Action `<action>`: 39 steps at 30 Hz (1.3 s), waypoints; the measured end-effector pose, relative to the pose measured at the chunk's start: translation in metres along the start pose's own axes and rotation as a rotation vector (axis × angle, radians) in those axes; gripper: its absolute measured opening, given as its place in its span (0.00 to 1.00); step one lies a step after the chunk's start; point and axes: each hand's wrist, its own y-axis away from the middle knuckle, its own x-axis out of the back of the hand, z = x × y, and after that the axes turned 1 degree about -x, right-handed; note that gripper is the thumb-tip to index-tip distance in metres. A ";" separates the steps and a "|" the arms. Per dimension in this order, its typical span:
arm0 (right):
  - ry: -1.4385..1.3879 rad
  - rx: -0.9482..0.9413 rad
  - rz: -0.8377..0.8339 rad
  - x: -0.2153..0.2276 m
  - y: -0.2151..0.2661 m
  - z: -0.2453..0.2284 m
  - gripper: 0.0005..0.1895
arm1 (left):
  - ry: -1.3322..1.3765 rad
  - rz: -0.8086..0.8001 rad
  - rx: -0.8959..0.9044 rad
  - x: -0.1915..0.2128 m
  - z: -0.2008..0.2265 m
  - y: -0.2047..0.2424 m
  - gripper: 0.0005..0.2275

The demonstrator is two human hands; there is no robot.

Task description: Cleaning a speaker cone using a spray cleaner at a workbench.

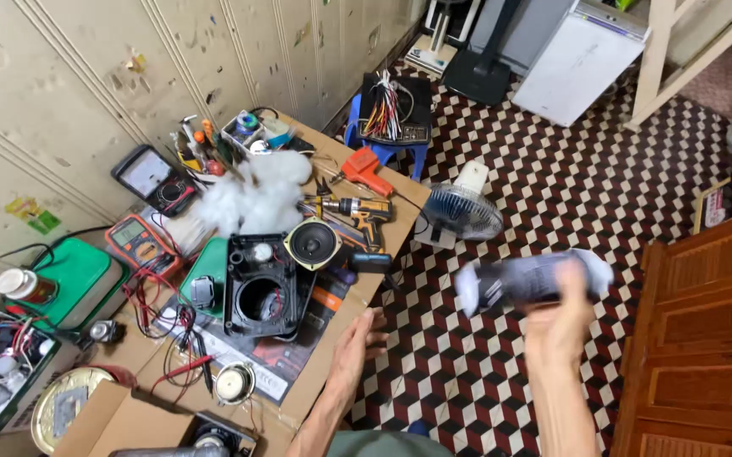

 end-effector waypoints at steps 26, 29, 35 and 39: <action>0.252 0.005 -0.231 -0.092 0.023 0.039 0.27 | 0.160 0.000 0.033 0.036 -0.009 -0.046 0.26; 0.410 -0.019 -0.301 0.011 -0.117 0.186 0.27 | 0.169 0.023 0.056 0.036 0.006 -0.033 0.26; 0.622 -0.078 -0.263 -0.088 -0.003 0.109 0.23 | 0.271 0.102 0.105 0.058 0.006 -0.043 0.26; 0.057 -0.148 0.039 -0.132 0.015 0.065 0.25 | 0.316 0.133 0.030 0.080 -0.004 -0.047 0.26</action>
